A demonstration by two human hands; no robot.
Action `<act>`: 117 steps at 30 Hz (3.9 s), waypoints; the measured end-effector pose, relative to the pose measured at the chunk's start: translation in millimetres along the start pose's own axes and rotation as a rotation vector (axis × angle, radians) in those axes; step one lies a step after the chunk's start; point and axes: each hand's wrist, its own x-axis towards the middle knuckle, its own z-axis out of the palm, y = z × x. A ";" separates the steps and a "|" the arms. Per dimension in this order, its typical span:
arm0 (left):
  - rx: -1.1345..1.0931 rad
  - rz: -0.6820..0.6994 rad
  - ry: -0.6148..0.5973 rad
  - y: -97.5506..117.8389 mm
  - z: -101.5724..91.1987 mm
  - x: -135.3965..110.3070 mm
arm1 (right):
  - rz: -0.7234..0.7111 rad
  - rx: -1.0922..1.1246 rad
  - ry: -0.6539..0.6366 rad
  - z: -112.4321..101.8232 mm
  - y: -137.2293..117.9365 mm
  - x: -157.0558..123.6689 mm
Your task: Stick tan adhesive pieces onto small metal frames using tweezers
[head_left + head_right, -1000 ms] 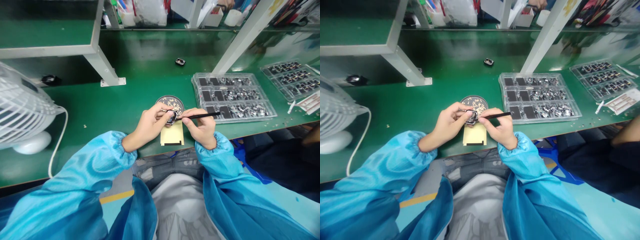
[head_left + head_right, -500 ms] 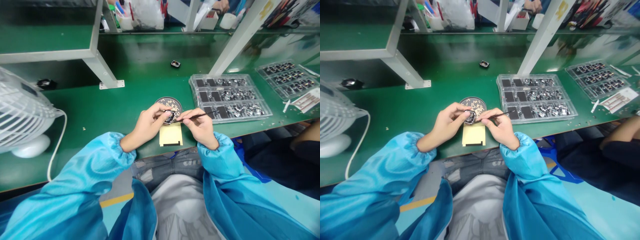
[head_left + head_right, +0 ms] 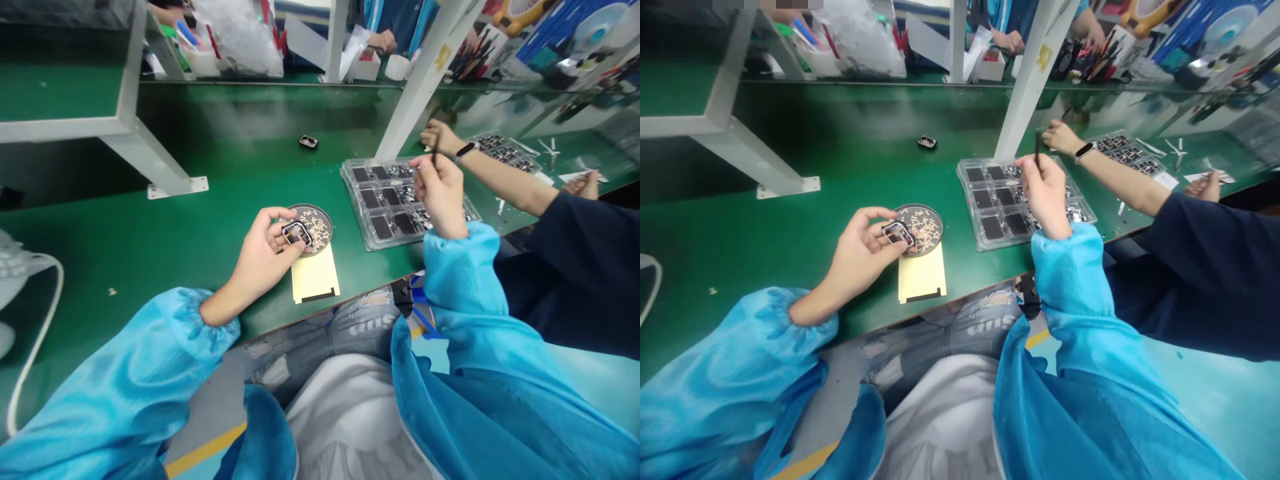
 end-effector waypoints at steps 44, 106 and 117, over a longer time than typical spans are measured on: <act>-0.093 -0.012 -0.071 8.0 -2.8 -7.2 | 0.310 0.560 -0.456 84.6 -72.8 -126.1; 0.030 0.017 -0.154 -0.2 11.3 -13.8 | 0.337 0.553 -0.458 89.4 -68.9 -125.3; 0.293 -0.006 -0.147 -3.9 14.5 -17.1 | 0.306 0.435 -0.462 87.7 -74.2 -129.6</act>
